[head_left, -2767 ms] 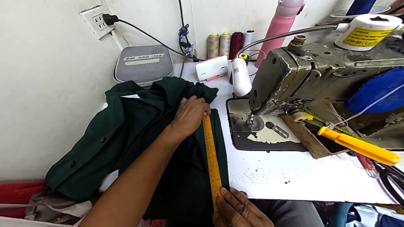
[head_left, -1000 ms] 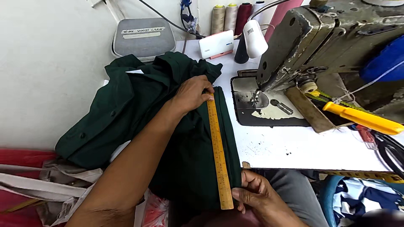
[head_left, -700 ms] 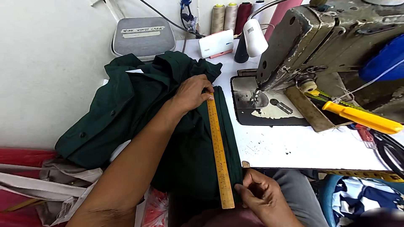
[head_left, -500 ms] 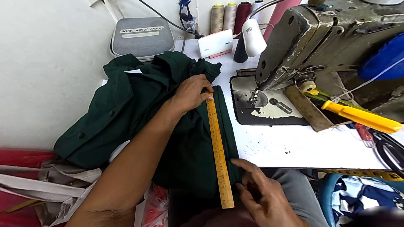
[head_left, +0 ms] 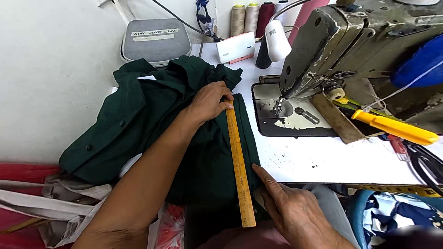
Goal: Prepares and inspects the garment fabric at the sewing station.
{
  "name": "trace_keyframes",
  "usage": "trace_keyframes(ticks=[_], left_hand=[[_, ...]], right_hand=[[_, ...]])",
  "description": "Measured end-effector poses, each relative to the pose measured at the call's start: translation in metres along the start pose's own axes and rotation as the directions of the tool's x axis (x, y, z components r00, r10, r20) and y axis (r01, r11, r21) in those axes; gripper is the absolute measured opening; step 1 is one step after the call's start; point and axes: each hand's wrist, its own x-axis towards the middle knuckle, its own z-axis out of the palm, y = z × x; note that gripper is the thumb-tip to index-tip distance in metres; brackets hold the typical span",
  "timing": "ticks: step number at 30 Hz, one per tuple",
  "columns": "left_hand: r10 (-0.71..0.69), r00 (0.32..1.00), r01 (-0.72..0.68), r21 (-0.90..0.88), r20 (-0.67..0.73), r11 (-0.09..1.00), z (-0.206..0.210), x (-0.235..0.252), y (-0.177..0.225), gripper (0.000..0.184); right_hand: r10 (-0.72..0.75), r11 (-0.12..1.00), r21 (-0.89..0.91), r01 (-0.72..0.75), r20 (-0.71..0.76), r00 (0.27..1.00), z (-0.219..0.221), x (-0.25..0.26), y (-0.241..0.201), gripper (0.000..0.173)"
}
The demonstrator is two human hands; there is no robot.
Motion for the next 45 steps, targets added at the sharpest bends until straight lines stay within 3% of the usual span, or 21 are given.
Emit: trace_keyframes(ticks=[5,9,17,29,45], left_hand=[[-0.016,1.000,0.016,0.010,0.006,1.000,0.001,0.001,0.000,0.020],[-0.024,1.000,0.024,0.007,0.006,1.000,0.000,0.000,0.001,0.020],[-0.030,1.000,0.030,0.020,-0.005,0.999,0.002,0.000,0.001,0.020],[-0.040,0.999,0.040,0.009,-0.022,0.999,0.003,-0.001,0.002,0.021],[-0.030,0.999,0.031,0.019,-0.025,0.999,0.004,-0.001,0.002,0.021]], right_hand=[[-0.009,0.997,-0.072,0.012,0.041,0.999,0.001,-0.002,0.000,0.057],[-0.024,0.993,-0.114,0.026,0.022,0.999,-0.001,-0.006,0.001,0.051],[-0.112,0.991,0.067,0.115,-0.038,0.993,0.003,-0.015,-0.007,0.043],[-0.149,0.989,-0.003,0.149,-0.075,0.986,0.004,-0.017,-0.005,0.043],[-0.146,0.988,0.038,0.149,-0.075,0.986,0.011,-0.022,-0.001,0.044]])
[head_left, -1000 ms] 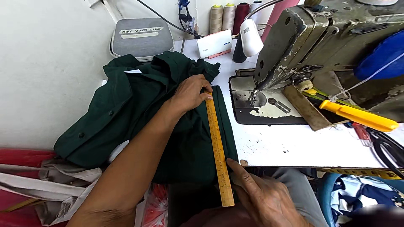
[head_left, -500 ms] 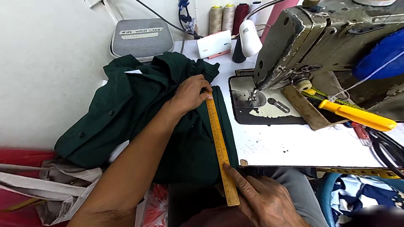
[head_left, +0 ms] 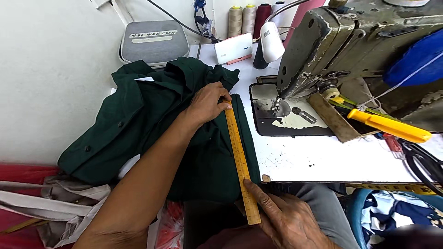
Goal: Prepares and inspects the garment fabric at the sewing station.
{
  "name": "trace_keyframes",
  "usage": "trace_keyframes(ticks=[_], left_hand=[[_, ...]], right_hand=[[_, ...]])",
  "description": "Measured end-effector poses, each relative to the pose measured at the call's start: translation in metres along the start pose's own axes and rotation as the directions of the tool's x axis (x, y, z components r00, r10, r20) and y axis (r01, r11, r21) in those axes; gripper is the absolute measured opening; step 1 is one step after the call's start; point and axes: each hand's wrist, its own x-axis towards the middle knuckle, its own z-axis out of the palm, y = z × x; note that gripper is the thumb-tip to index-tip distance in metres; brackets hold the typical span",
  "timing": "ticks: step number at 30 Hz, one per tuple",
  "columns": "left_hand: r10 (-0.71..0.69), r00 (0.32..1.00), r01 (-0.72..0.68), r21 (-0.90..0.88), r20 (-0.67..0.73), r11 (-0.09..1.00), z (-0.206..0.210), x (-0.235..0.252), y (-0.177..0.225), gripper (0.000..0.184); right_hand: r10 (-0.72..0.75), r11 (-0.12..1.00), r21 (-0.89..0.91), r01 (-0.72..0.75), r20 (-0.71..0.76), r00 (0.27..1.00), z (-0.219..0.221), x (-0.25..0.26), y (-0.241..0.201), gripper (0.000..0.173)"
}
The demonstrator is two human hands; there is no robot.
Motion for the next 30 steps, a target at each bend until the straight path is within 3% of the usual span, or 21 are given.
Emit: trace_keyframes(ticks=[5,10,13,20,25,27,30], left_hand=[[-0.002,1.000,0.002,0.000,-0.014,1.000,0.001,0.000,-0.001,0.024],[-0.044,0.998,0.043,-0.041,-0.034,0.998,0.003,-0.001,-0.001,0.049],[-0.052,0.998,0.050,-0.048,-0.033,0.998,0.001,-0.001,0.001,0.055],[-0.051,0.998,0.049,-0.056,-0.040,0.997,0.001,-0.001,0.000,0.053],[-0.028,1.000,0.028,-0.018,-0.005,0.999,-0.002,-0.003,0.004,0.026],[-0.022,0.999,0.021,0.021,0.049,1.000,-0.006,-0.004,0.007,0.036],[-0.055,0.984,0.039,0.094,0.170,0.995,-0.013,-0.009,0.013,0.070]], right_hand=[[-0.002,1.000,0.009,0.002,0.008,1.000,0.001,-0.001,0.001,0.045],[0.002,1.000,0.030,-0.003,0.029,1.000,-0.002,-0.001,0.001,0.045],[0.005,0.999,0.031,-0.006,0.045,0.999,-0.004,0.000,0.001,0.045],[-0.009,1.000,0.015,0.009,0.018,1.000,-0.001,-0.002,0.002,0.044],[0.001,1.000,0.016,-0.001,0.016,1.000,-0.001,-0.001,0.001,0.044],[0.006,1.000,0.015,-0.006,0.025,1.000,-0.002,0.000,0.001,0.043],[0.008,1.000,0.029,-0.009,0.035,0.999,-0.002,0.000,0.001,0.044]])
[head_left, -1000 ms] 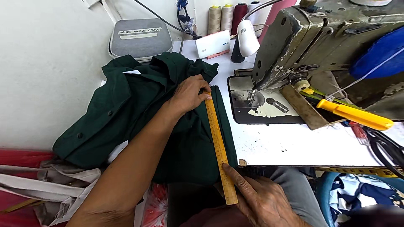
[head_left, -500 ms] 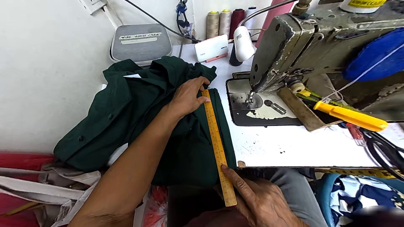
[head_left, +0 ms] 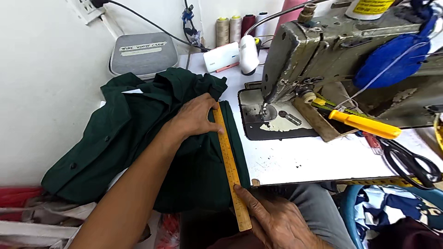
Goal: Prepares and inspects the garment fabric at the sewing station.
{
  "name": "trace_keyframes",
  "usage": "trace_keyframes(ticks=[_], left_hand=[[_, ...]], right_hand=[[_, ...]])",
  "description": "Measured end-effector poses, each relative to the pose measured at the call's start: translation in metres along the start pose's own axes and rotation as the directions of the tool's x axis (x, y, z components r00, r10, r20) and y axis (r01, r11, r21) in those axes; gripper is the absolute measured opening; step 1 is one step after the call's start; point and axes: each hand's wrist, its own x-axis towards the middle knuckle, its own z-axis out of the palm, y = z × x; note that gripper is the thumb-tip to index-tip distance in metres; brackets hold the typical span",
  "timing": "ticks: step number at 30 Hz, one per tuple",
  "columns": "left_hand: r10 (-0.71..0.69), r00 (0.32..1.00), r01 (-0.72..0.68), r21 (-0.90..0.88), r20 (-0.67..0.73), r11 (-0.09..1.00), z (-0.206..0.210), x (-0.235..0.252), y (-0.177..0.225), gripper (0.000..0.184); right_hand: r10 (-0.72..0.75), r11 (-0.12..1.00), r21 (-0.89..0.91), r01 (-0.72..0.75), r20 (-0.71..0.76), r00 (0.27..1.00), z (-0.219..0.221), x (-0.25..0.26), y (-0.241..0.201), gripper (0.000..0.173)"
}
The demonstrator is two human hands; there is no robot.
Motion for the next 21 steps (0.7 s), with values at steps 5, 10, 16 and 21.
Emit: trace_keyframes(ticks=[5,10,16,21], left_hand=[[-0.027,0.999,0.025,0.040,0.044,0.999,0.001,-0.004,0.010,0.076],[-0.044,0.998,0.040,0.064,0.052,0.997,0.001,-0.003,0.012,0.076],[-0.027,0.999,0.024,0.071,0.041,0.997,0.004,-0.003,0.010,0.078],[-0.034,0.998,0.029,0.096,0.050,0.995,0.005,-0.001,0.009,0.081]], right_hand=[[0.004,1.000,0.007,-0.004,-0.014,1.000,-0.001,0.001,-0.001,0.041],[0.088,0.981,0.175,-0.084,-0.013,0.996,-0.023,0.003,0.005,0.038],[0.219,0.953,-0.087,-0.289,-0.461,0.860,-0.107,0.005,0.074,0.022],[0.333,0.857,-0.198,-0.477,-0.492,0.804,-0.160,-0.007,0.129,0.024]])
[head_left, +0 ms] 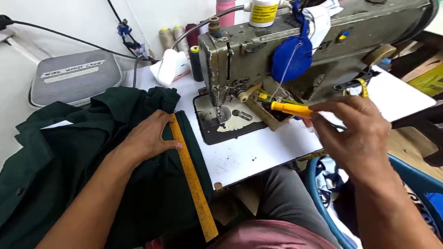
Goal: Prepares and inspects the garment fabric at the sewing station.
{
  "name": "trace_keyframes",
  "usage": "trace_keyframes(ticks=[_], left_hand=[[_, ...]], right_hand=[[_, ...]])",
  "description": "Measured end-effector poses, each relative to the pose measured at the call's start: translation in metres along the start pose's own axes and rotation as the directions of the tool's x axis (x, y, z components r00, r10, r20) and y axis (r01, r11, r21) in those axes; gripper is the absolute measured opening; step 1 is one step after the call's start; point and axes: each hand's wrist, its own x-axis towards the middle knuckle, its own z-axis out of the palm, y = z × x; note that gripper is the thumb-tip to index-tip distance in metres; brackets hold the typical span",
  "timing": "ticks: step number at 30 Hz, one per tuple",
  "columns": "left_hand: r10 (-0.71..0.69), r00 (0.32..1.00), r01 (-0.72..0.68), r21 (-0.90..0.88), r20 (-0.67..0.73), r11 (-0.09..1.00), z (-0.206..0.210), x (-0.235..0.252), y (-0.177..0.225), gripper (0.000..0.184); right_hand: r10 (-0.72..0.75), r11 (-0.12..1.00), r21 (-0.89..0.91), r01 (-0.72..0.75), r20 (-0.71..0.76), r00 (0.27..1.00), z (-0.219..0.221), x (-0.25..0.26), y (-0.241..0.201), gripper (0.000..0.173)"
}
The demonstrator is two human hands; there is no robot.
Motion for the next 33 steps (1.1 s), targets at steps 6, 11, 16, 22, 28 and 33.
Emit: trace_keyframes(ticks=[6,11,16,22,28,33], left_hand=[[0.026,1.000,-0.025,0.012,-0.015,1.000,0.003,0.000,-0.003,0.079],[0.018,1.000,-0.017,0.007,-0.015,1.000,0.004,0.000,-0.004,0.080],[0.010,1.000,-0.010,0.003,-0.008,1.000,0.003,0.000,-0.001,0.080],[0.030,0.999,-0.030,0.001,-0.026,1.000,0.005,-0.001,-0.003,0.079],[0.032,0.999,-0.032,-0.010,-0.038,0.999,0.007,-0.002,-0.003,0.079],[0.037,0.998,-0.038,-0.022,-0.057,0.999,0.010,-0.004,-0.005,0.082]], right_hand=[[0.252,0.954,0.114,-0.276,0.189,0.949,-0.002,0.031,0.066,0.018],[0.211,0.949,0.148,-0.280,0.361,0.908,0.021,0.052,0.085,0.015],[0.086,0.976,0.141,-0.166,0.451,0.888,0.045,0.086,0.085,0.015],[0.003,0.991,0.119,-0.066,0.468,0.884,0.060,0.106,0.086,0.015],[-0.033,0.969,0.230,-0.091,0.486,0.873,0.043,0.102,0.072,0.025],[-0.010,0.983,0.156,-0.097,0.575,0.818,-0.005,0.064,0.049,0.035]])
